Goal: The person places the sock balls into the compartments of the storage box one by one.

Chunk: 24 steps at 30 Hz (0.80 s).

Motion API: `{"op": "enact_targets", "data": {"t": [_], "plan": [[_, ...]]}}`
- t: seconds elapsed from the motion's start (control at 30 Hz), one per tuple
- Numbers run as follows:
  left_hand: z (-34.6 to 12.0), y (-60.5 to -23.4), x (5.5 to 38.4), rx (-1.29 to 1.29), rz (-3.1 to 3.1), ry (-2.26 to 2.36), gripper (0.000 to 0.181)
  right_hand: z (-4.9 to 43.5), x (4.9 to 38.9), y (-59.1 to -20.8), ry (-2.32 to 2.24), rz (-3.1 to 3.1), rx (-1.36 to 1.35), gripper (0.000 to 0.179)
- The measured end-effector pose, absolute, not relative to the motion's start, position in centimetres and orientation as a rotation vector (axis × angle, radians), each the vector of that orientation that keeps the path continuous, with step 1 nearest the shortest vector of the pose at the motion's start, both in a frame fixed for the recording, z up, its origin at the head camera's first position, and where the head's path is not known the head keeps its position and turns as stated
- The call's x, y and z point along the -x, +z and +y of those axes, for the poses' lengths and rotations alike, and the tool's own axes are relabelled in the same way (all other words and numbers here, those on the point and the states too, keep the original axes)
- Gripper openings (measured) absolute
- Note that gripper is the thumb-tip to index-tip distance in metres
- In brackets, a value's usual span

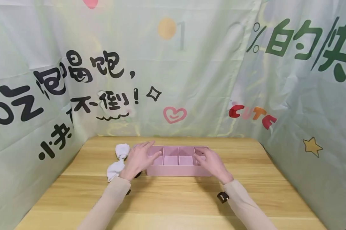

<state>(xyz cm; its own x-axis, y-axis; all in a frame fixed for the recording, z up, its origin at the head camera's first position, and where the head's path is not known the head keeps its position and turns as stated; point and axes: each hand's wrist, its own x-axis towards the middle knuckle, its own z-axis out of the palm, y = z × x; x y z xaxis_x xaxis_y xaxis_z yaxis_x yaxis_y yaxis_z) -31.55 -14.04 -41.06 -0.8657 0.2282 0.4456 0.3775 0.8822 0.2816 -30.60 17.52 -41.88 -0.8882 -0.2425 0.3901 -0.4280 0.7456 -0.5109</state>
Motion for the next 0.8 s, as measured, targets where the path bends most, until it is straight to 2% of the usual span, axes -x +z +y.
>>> {"op": "enact_targets", "data": {"t": [0.27,0.53,0.8], "plan": [[-15.9,-41.2,31.7,0.317,-2.624,-0.813,0.062,18.6,31.0,-42.0,1.283,-2.590,-0.345,0.031],[-17.4,-41.8,31.8,0.199,-2.538,-0.958,0.062,20.3,31.2,-42.4,1.493,-2.527,-0.188,0.031],[-19.3,-42.1,32.0,0.211,-2.494,-1.057,0.046,22.0,31.0,-42.8,1.631,-2.486,-0.082,0.038]]}}
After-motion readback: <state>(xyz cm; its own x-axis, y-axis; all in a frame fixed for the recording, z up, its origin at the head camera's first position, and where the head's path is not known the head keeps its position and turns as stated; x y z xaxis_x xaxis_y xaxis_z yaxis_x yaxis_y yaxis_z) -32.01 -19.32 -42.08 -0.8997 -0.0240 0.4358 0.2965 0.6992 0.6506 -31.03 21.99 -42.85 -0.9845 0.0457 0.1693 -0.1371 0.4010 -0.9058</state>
